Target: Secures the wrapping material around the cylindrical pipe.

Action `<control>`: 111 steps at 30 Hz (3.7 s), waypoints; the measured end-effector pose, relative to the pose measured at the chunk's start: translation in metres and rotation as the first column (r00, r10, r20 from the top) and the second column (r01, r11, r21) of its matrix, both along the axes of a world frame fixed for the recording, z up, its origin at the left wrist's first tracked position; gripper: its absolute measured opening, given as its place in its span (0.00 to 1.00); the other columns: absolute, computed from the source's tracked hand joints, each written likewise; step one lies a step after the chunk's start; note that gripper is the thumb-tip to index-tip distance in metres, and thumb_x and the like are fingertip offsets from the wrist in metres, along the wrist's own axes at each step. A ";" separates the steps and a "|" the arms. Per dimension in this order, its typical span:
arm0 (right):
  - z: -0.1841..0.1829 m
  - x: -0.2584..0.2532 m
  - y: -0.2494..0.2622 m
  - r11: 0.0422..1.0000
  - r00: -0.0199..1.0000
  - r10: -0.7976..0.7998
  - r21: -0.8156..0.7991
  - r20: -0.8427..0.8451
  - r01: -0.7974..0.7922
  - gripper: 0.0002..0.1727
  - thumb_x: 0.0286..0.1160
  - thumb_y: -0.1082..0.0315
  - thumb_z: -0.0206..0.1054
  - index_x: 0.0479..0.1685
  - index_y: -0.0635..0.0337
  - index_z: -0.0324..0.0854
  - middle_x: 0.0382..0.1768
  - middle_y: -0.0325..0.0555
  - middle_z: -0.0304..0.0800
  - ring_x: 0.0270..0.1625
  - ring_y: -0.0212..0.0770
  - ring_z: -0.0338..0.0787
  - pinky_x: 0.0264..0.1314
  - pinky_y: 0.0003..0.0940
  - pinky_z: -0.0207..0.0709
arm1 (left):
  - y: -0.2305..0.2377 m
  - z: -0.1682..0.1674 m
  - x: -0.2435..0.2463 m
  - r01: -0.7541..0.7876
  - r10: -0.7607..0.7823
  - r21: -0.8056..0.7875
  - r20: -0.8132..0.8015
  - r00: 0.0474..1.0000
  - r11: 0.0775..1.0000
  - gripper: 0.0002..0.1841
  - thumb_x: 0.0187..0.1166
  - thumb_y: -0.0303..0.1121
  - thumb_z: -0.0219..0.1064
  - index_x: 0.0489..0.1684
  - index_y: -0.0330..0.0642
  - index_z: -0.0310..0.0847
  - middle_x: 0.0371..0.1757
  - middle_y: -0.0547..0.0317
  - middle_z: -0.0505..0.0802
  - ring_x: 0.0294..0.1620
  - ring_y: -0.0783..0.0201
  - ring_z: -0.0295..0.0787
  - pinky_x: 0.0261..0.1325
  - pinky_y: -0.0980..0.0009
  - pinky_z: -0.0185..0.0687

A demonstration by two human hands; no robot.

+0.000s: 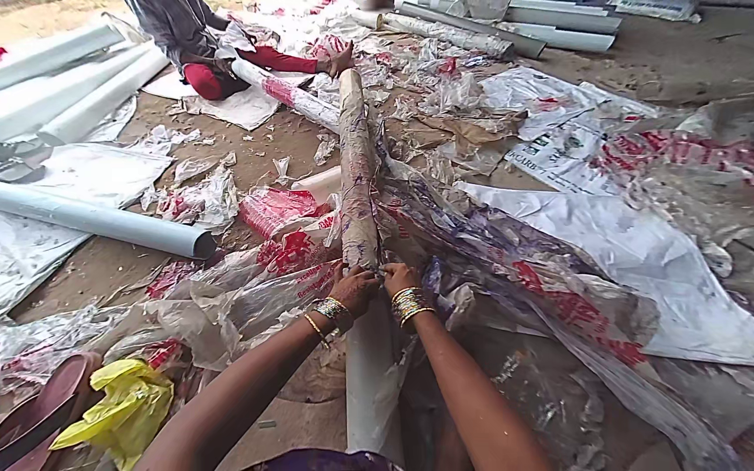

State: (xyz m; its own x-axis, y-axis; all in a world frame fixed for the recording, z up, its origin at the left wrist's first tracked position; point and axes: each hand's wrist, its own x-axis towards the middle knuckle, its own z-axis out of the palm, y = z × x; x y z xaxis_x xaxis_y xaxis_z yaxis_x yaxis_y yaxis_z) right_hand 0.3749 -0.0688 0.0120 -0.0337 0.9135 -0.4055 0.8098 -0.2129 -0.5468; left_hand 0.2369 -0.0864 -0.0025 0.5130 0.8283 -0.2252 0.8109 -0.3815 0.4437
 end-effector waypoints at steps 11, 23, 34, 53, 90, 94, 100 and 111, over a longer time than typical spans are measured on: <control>-0.006 0.027 -0.053 0.969 0.997 0.075 -0.237 -0.006 -0.074 0.20 0.86 0.72 0.58 0.72 0.56 0.85 0.71 0.58 0.87 0.77 0.55 0.83 0.82 0.53 0.68 | -0.005 0.002 0.001 0.046 -0.046 -0.004 -0.031 0.998 0.999 0.11 0.81 0.26 0.64 0.54 0.34 0.89 0.66 0.43 0.89 0.81 0.39 0.72 0.85 0.26 0.34; -0.022 0.013 -0.019 0.994 0.981 -0.104 -0.003 -0.165 0.105 0.21 0.90 0.73 0.54 0.74 0.56 0.84 0.69 0.55 0.89 0.69 0.52 0.89 0.76 0.50 0.74 | -0.004 0.003 -0.001 0.012 -0.012 -0.002 -0.024 1.000 1.000 0.11 0.81 0.28 0.64 0.54 0.35 0.90 0.65 0.44 0.90 0.80 0.39 0.74 0.85 0.27 0.35; -0.001 0.019 -0.045 0.974 0.996 0.087 -0.209 -0.012 -0.087 0.19 0.85 0.73 0.59 0.70 0.58 0.86 0.70 0.59 0.87 0.77 0.56 0.83 0.81 0.54 0.68 | -0.005 0.012 -0.011 0.032 -0.034 0.027 0.058 0.998 0.999 0.08 0.79 0.27 0.66 0.45 0.32 0.90 0.59 0.41 0.91 0.75 0.39 0.77 0.83 0.28 0.41; -0.039 0.020 -0.002 0.987 0.987 -0.156 -0.055 -0.049 0.153 0.21 0.86 0.65 0.64 0.72 0.68 0.82 0.70 0.66 0.85 0.77 0.60 0.81 0.82 0.56 0.68 | 0.008 -0.008 -0.075 -0.414 0.536 -0.342 0.584 0.610 0.843 0.09 0.82 0.22 0.62 0.52 0.24 0.76 0.42 0.58 0.84 0.42 0.78 0.79 0.54 0.77 0.78; -0.056 0.074 -0.219 0.697 0.698 0.716 -0.036 -0.014 -0.716 0.18 0.85 0.75 0.59 0.68 0.61 0.86 0.76 0.62 0.82 0.54 0.70 0.93 0.52 0.68 0.84 | -0.070 -0.014 -0.101 -0.927 0.947 -0.193 0.073 0.313 0.321 0.20 0.91 0.39 0.57 0.75 0.42 0.79 0.80 0.42 0.81 0.86 0.41 0.69 0.82 0.29 0.50; -0.064 0.073 -0.232 0.631 0.642 0.765 0.140 0.052 -0.763 0.17 0.87 0.75 0.55 0.63 0.67 0.88 0.72 0.66 0.84 0.46 0.69 0.94 0.43 0.64 0.85 | -0.092 0.001 -0.075 -0.911 0.895 0.005 0.187 0.405 0.412 0.18 0.84 0.31 0.63 0.71 0.47 0.83 0.80 0.42 0.81 0.85 0.36 0.68 0.79 0.27 0.52; -0.074 0.070 -0.231 0.700 0.723 0.668 0.182 0.177 -0.691 0.12 0.82 0.74 0.61 0.47 0.70 0.91 0.53 0.67 0.93 0.49 0.67 0.95 0.44 0.63 0.87 | -0.127 -0.010 0.003 -0.553 0.499 0.144 0.293 0.816 0.820 0.14 0.73 0.26 0.70 0.55 0.46 0.93 0.75 0.43 0.85 0.80 0.34 0.73 0.78 0.31 0.59; -0.103 0.106 -0.260 0.939 0.973 0.226 0.273 -0.041 -0.207 0.25 0.61 0.87 0.64 0.62 0.70 0.88 0.62 0.68 0.90 0.64 0.65 0.91 0.69 0.60 0.81 | -0.273 -0.080 0.081 -0.561 0.513 0.249 0.234 0.826 0.790 0.28 0.63 0.28 0.76 0.69 0.42 0.87 0.77 0.40 0.84 0.84 0.28 0.68 0.72 0.21 0.60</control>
